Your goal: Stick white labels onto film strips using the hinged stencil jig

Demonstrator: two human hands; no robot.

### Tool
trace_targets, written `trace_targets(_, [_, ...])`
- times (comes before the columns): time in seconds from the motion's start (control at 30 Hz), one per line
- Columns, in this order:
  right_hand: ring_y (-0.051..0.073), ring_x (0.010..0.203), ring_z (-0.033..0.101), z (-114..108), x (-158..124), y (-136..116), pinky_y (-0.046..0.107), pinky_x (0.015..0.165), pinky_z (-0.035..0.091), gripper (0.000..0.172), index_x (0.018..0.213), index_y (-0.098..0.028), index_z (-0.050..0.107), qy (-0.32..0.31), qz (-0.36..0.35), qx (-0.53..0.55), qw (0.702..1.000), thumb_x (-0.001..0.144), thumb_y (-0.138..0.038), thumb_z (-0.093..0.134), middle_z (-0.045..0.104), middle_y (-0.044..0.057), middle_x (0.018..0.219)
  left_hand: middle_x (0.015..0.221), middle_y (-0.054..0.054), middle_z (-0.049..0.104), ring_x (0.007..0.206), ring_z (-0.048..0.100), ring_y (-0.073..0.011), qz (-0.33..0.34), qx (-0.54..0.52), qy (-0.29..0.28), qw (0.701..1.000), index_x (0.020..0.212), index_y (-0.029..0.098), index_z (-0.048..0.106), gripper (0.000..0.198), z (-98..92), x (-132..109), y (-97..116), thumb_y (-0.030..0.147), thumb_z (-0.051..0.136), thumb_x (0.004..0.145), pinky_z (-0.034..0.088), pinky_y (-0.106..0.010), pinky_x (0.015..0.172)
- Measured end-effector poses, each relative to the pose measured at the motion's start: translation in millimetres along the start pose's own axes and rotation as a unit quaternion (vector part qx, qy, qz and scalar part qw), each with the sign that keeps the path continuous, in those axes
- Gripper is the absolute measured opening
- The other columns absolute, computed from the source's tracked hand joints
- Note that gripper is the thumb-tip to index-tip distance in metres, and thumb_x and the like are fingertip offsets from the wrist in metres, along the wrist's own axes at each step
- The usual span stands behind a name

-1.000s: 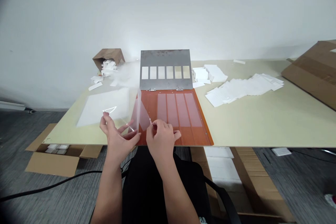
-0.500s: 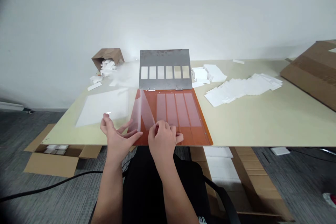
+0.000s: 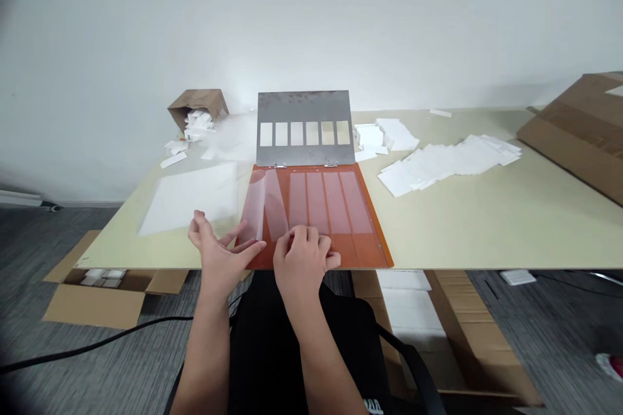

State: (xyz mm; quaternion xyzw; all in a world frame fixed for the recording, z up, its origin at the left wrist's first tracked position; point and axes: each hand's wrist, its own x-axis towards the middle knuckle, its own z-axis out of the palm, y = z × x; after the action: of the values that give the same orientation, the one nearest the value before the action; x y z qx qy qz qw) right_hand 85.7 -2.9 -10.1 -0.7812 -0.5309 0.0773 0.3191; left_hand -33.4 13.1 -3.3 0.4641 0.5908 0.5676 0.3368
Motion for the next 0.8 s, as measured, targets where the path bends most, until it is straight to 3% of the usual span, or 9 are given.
trace_targets(0.8, [0.026,0.094,0.048,-8.6,9.4,2.5,0.041,0.081,0.020,0.015,0.088,-0.020,0.064,-0.034,0.033,-0.016,0.999,0.091,-0.026,0.049,0.067,0.006,0.098,0.158,-0.013,-0.001,0.110,0.067,-0.0257,-0.012,-0.003,0.019,1.000,0.154,0.044,0.006,0.137,-4.9,4.1,1.1,0.019,0.093,0.053,0.065,-0.033,0.080])
